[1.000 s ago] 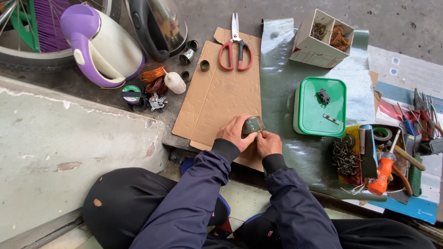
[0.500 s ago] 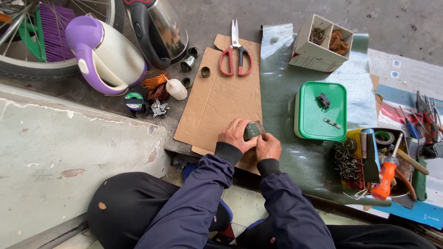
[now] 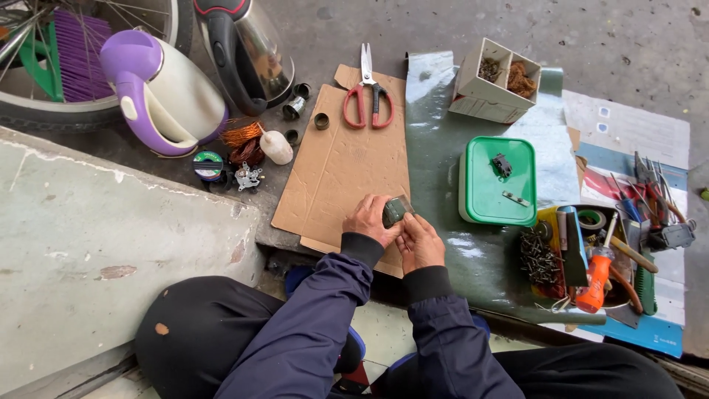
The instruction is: The person is carefully wrapping a small electronic or mechanical component with insulation strips to provide electrical protection, using a small flat tool to press the strips into place.
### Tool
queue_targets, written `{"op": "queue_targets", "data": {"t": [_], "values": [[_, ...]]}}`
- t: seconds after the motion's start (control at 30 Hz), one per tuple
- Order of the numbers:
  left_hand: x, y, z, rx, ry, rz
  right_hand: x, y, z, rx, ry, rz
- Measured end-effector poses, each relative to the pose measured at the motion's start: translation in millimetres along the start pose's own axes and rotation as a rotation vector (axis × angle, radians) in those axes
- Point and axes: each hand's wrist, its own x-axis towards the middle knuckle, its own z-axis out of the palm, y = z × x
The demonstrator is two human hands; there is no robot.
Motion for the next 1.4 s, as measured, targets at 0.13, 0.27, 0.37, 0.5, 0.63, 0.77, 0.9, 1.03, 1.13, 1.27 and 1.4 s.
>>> {"op": "queue_targets", "data": {"t": [0.13, 0.27, 0.37, 0.5, 0.63, 0.77, 0.9, 1.03, 1.13, 1.27, 1.4], "values": [[-6.7, 1.1, 2.9, 0.021, 0.052, -0.033, 18.1, 10.6, 7.4, 0.054, -0.012, 0.025], [-21.3, 21.0, -12.2, -0.070, 0.097, -0.065, 8.5, 13.4, 4.7, 0.127, -0.041, 0.005], [-34.6, 49.9, -27.0, -0.102, 0.167, -0.074, -20.5, 0.4, -3.4, 0.170, -0.087, -0.023], [-50.3, 102.1, -97.0, -0.331, 0.140, -0.058, -66.7, -20.1, -29.0, 0.184, -0.196, -0.084], [-79.2, 125.7, -144.1, -0.577, 0.163, -0.120, -107.5, -26.8, -47.7, 0.213, -0.252, -0.131], [-100.0, 125.4, -170.5, -0.799, 0.113, -0.269, -166.6, -31.8, -51.4, 0.289, -0.292, -0.094], [-117.3, 113.9, -176.9, -0.610, -0.013, -0.099, -180.4, -23.4, -70.0, 0.356, -0.411, -0.081], [-128.1, 114.6, -178.7, -0.599, -0.129, -0.045, -173.5, -11.2, -86.0, 0.462, -0.504, -0.056], [-129.7, 115.0, -182.7, -0.633, -0.219, -0.066, -157.6, -4.0, -100.7, 0.533, -0.494, -0.038], [-126.0, 112.9, -185.6, -0.642, -0.236, -0.102, -167.8, -10.4, -95.5, 0.547, -0.487, -0.018], [-114.8, 106.6, -186.8, -0.604, -0.344, -0.092, -170.7, -8.4, -92.1, 0.505, -0.522, -0.016]]}}
